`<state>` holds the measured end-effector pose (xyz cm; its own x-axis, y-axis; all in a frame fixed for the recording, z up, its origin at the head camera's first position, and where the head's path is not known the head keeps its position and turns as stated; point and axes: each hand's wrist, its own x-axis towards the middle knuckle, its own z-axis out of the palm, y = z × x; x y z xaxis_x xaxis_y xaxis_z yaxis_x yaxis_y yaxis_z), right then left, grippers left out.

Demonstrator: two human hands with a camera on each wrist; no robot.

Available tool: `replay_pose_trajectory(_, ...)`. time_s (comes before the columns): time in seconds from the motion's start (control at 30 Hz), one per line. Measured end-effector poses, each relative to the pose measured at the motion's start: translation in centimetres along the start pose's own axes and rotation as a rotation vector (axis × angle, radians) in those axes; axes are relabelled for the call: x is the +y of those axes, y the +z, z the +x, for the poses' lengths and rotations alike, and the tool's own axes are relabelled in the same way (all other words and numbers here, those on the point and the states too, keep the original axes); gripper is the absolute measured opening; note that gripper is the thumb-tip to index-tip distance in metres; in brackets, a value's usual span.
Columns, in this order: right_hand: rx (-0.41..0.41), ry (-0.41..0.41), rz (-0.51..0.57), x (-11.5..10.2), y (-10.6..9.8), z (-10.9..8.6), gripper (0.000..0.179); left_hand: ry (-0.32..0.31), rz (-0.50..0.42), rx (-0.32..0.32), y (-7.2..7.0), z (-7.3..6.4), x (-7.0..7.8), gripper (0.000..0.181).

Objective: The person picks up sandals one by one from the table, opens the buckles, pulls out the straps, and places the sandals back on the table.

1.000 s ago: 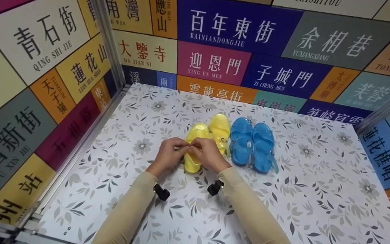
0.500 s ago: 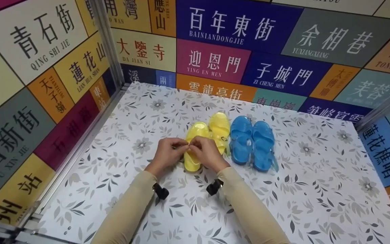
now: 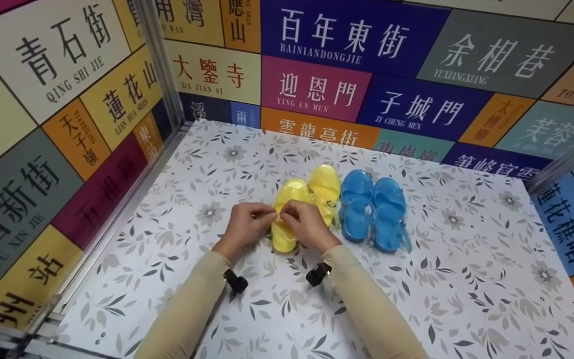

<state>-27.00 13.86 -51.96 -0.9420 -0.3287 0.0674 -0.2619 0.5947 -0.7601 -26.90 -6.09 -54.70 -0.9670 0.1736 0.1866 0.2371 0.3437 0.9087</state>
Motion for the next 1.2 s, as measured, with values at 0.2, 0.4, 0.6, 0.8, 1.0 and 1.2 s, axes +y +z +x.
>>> replay_pose_trajectory(0.2, 0.007, 0.012, 0.015, 0.09, -0.10, -0.26, 0.007, -0.030, -0.012, -0.007, -0.07, -0.13, -0.21, 0.014)
replay_pose_trajectory(0.4, 0.008, -0.005, 0.011, -0.08, 0.20, -0.05, 0.009, 0.034, 0.002, -0.004, 0.17, 0.00, -0.04, 0.010)
replay_pose_trajectory(0.6, 0.010, 0.016, 0.040, -0.14, 0.37, 0.12, 0.008, 0.059, -0.016, -0.012, 0.45, 0.13, 0.16, 0.008)
replay_pose_trajectory(0.8, 0.012, -0.001, 0.029, 0.06, 0.39, 0.03, 0.007, 0.055, -0.029, -0.014, 0.33, 0.04, -0.15, 0.009)
replay_pose_trajectory(1.0, 0.004, -0.011, 0.009, 0.25, -0.13, -0.24, 0.008, 0.005, -0.025, -0.007, -0.14, -0.01, -0.47, 0.013)
replay_pose_trajectory(1.2, 0.007, -0.038, -0.013, 0.29, -0.56, -0.22, 0.009, -0.018, -0.027, -0.007, -0.32, 0.09, -0.32, 0.013)
